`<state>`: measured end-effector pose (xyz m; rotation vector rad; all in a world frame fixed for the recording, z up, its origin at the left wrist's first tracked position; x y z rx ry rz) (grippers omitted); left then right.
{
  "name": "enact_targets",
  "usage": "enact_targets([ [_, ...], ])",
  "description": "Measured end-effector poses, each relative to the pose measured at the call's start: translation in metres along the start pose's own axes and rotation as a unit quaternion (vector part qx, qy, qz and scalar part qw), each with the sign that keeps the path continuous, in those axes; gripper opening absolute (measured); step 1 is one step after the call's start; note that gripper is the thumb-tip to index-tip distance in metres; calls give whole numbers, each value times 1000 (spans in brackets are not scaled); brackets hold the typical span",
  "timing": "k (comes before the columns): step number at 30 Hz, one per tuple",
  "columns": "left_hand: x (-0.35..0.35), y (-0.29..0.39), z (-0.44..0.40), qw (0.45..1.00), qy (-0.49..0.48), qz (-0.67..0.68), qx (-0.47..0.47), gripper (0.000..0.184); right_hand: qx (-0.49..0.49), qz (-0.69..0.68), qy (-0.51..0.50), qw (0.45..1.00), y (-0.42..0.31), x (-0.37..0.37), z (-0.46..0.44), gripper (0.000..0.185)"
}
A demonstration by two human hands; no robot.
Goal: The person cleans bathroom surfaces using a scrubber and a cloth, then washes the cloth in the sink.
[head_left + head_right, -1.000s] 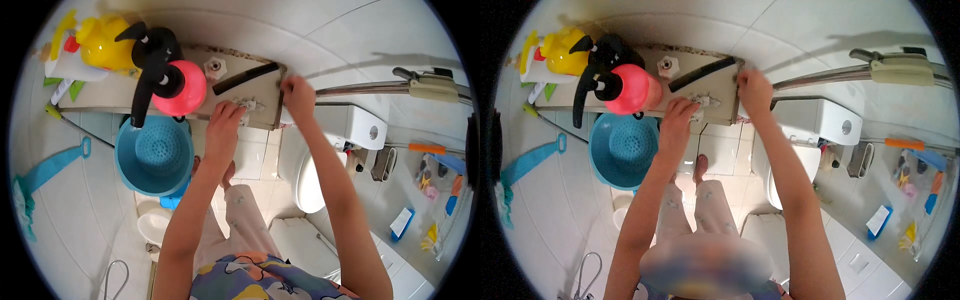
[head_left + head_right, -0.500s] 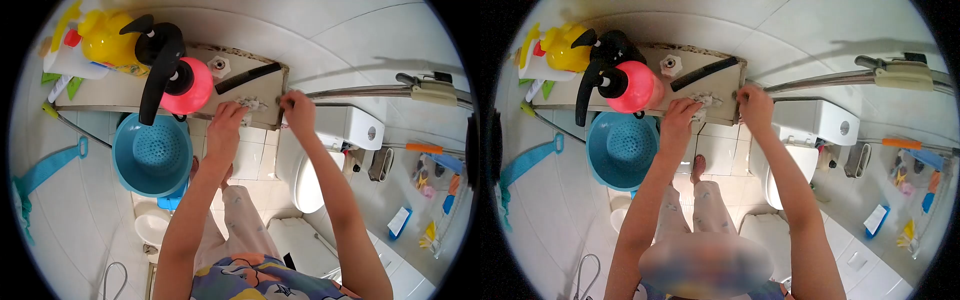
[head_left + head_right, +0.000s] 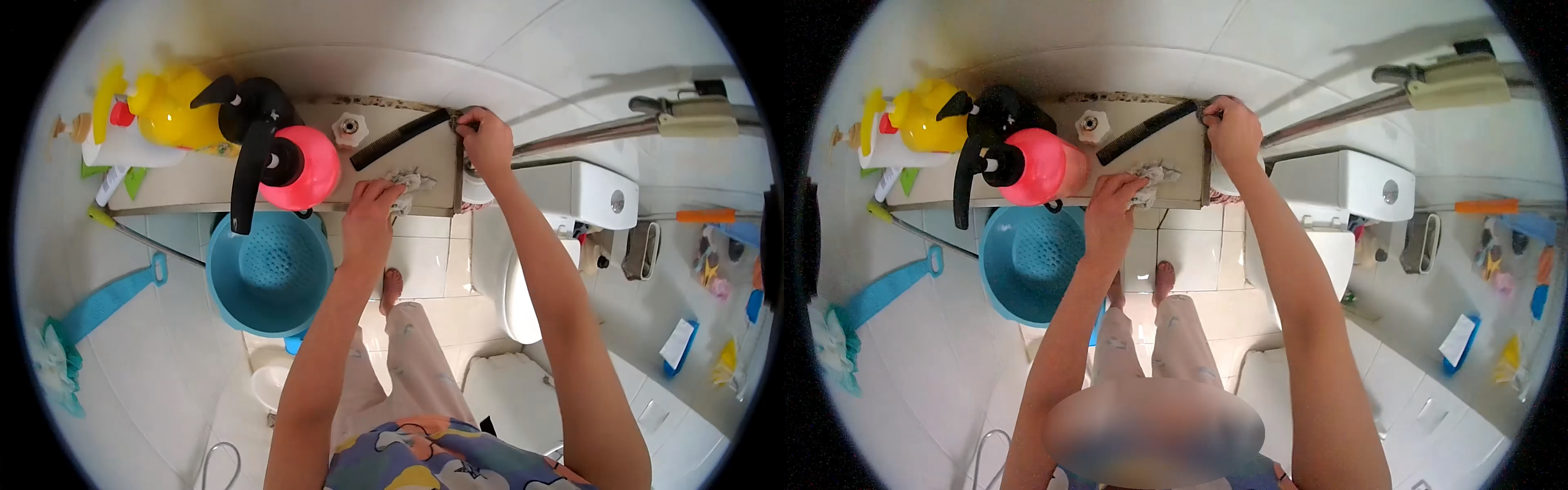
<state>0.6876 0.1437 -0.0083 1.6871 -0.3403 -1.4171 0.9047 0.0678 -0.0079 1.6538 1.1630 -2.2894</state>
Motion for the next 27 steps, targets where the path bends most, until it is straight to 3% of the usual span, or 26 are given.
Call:
enact_targets([
  [4,1,-1,-3,1000,-15,-1,6,40,5,-301,45,953,73,15,28,17],
  [5,1,-2,-2,1000,-17,1,7,40,90,-477,29,874,90,30,46,21],
  [8,2,-2,-2,1000,-22,-2,11,42,102,-584,34,805,74,48,80,20],
  [13,1,-4,-4,999,-38,1,16,44,134,-538,30,831,71,61,103,30],
  [16,0,-2,-5,999,-50,5,18,44,150,-356,104,916,87,53,104,29],
  [19,-2,-2,-6,998,-58,-1,14,44,166,-221,122,953,63,28,85,31],
  [23,0,-3,-5,998,-60,3,24,45,155,-217,97,959,64,26,32,31],
  [27,0,-3,-7,996,-85,-1,9,45,167,-238,81,953,76,37,63,32],
])
Point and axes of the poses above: each hand's wrist, its own z-axis away from the middle knuckle, its own x-axis out of the palm, y = z × x, the point moved 10 cm from there along -z, towards the middle knuckle, and after that the axes turned 13 degrees about -y, right-handed, at the moved point
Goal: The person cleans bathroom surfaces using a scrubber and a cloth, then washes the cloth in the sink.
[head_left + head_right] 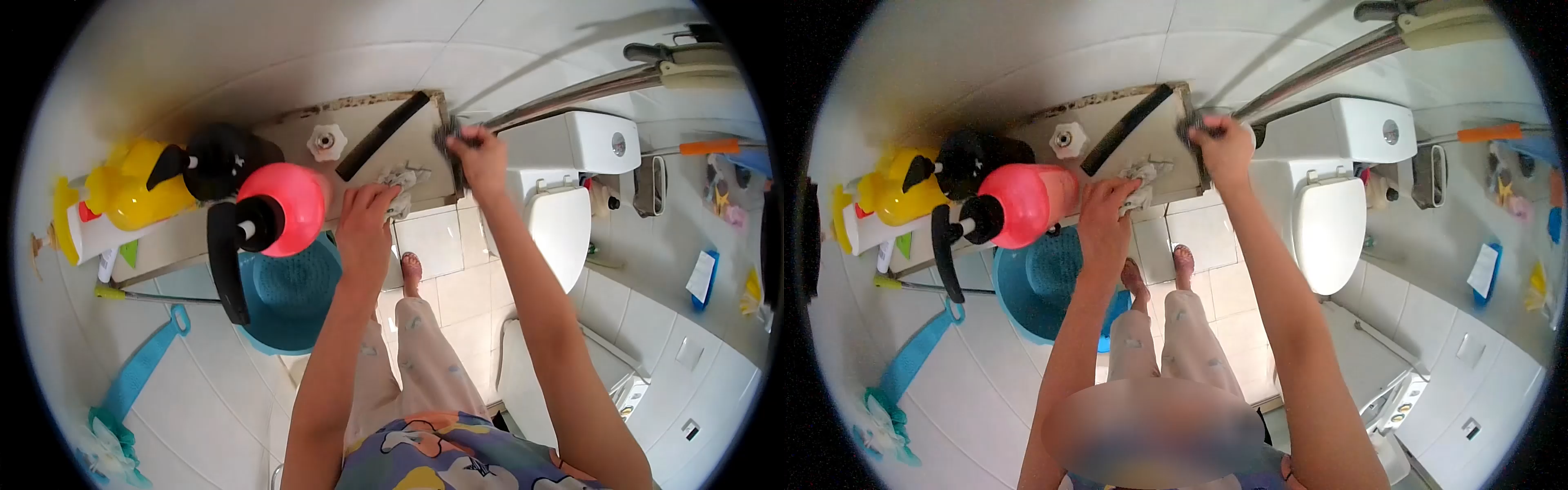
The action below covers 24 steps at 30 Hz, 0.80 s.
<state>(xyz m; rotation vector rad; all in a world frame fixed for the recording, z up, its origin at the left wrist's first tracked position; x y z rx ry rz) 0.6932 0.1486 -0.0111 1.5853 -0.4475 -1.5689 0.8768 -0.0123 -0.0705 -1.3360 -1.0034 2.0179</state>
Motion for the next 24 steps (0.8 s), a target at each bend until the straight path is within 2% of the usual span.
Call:
enact_targets([
  [4,-9,7,0,999,37,-26,29,42,43,-12,1,999,12,4,-13,33],
  [6,-7,6,0,998,42,-28,35,42,52,-6,3,999,-16,4,-32,34],
  [9,-9,10,1,999,35,-24,33,42,10,-20,-13,1000,-1,6,-37,34],
  [10,-9,10,-2,999,27,-23,32,42,22,1,-26,999,10,3,-22,31],
  [13,-3,4,-2,1000,8,-13,9,44,123,-101,-56,986,32,4,13,30],
  [14,-3,2,-3,1000,1,-10,2,44,32,19,-30,999,7,-4,4,23],
  [17,3,3,2,1000,-6,-7,5,46,69,188,-99,975,31,31,-41,18],
  [19,-2,-4,-9,1000,7,-17,16,46,-4,60,-17,998,70,27,-16,19],
  [21,1,-5,-3,1000,1,-14,-2,47,198,-117,17,973,136,18,34,21],
  [23,-3,-5,-4,1000,12,11,-2,45,187,-254,9,949,152,14,49,25],
  [24,-3,-6,-3,1000,19,15,-1,45,152,-270,4,951,130,12,47,24],
])
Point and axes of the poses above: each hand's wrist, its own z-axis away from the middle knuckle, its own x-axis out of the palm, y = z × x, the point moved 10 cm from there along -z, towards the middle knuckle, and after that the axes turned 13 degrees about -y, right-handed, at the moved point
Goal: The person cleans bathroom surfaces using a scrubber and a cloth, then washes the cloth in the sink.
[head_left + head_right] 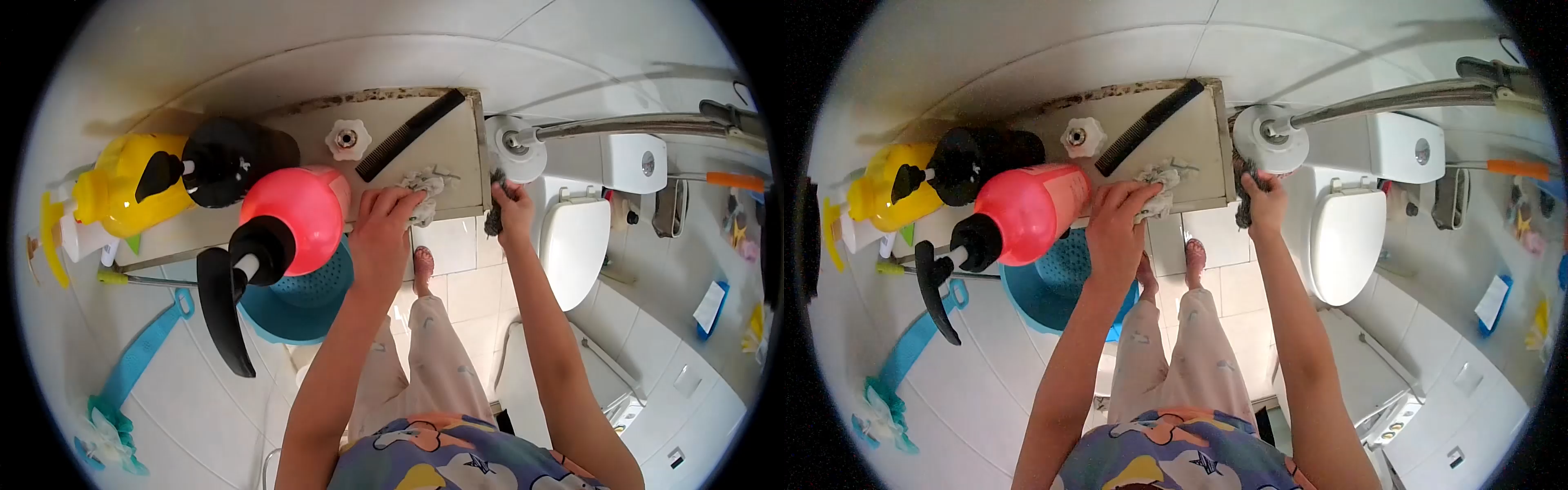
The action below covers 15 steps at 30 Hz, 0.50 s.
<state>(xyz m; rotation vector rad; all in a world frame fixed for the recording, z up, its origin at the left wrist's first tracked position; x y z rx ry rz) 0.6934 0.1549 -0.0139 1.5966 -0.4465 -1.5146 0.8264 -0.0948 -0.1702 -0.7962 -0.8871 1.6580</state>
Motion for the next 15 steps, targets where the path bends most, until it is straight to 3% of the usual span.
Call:
enact_targets([
  [4,-1,4,0,1000,6,-8,-2,45,-161,-138,-44,976,-102,40,21,25],
  [7,1,3,0,1000,0,-14,-14,44,-124,192,-48,972,-113,59,23,26],
  [11,1,4,2,1000,10,-13,-9,43,-227,325,21,918,-156,85,6,23],
  [15,1,10,3,999,7,-32,-10,43,-183,268,-11,946,-160,93,-28,25],
])
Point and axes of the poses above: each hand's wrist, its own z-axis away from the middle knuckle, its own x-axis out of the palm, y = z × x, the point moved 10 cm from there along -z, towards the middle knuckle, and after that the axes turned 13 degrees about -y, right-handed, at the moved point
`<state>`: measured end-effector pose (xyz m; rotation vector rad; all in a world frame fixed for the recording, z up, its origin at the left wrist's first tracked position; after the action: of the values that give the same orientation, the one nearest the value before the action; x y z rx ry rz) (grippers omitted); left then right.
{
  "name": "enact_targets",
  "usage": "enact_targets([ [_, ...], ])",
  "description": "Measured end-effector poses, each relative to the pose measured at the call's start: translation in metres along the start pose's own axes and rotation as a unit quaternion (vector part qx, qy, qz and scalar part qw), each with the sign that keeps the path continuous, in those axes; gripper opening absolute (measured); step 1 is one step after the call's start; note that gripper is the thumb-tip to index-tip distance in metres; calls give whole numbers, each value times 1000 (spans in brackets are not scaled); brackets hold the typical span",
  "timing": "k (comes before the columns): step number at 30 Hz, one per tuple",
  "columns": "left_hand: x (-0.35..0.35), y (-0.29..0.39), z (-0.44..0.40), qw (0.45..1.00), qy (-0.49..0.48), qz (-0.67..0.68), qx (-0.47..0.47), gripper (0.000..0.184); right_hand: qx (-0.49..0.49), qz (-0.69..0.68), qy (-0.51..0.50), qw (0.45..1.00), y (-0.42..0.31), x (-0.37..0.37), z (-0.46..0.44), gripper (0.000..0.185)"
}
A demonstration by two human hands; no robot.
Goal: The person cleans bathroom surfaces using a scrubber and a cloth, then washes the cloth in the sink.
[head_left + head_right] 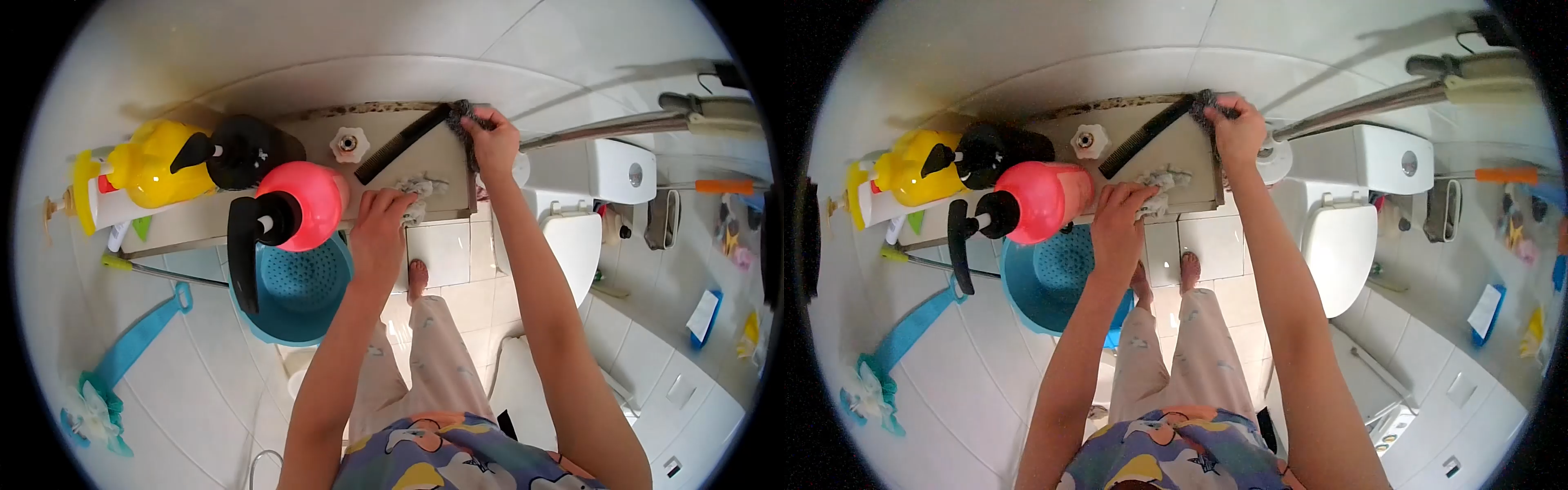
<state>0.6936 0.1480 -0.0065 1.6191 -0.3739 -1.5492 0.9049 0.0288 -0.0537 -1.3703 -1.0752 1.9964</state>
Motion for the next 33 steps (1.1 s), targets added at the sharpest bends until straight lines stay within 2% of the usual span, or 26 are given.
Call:
enact_targets([
  [2,-1,2,-3,1000,-6,-5,3,43,-22,44,-22,999,13,-5,21,26],
  [3,1,0,-2,1000,-7,-4,1,43,5,20,-44,999,28,-3,37,26],
  [7,4,-2,0,1000,-4,-3,0,44,-18,-19,-8,1000,23,-3,7,26],
  [10,3,2,0,999,-1,-35,6,45,13,-61,-7,998,13,4,-17,25],
  [11,3,5,3,999,1,-47,10,44,-13,18,10,1000,6,-4,-3,23],
  [14,1,7,-1,997,24,-68,23,41,-49,5,-28,998,13,-6,42,21],
  [15,1,8,0,997,23,-68,23,41,-11,22,-44,999,15,-6,38,20],
  [18,2,12,-1,996,31,-72,46,40,-58,74,28,995,-8,-3,2,21],
  [19,2,13,-1,995,37,-73,56,40,-47,-3,13,999,-6,2,-12,22],
  [23,2,21,-14,993,33,-90,73,40,-64,-135,-18,989,29,-9,20,27],
  [25,10,16,-23,990,40,-101,86,43,-3,-234,-20,972,73,-19,63,26],
  [27,8,11,-45,990,60,-95,81,43,63,-261,-34,963,104,-29,97,24],
  [31,-6,17,-72,985,118,-117,48,41,113,-339,-48,933,118,-39,123,26],
  [33,0,19,-66,984,130,-118,39,41,98,-356,-43,929,105,-42,122,26],
])
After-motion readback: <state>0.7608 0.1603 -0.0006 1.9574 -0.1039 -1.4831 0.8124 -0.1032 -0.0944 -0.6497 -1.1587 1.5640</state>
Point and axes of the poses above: each hand's wrist, its own z-axis away from the middle knuckle, its own x-axis out of the palm, y = z × x, the point moved 10 cm from there along -z, towards the middle knuckle, and after that the axes turned 13 degrees about -y, right-handed, at the moved point
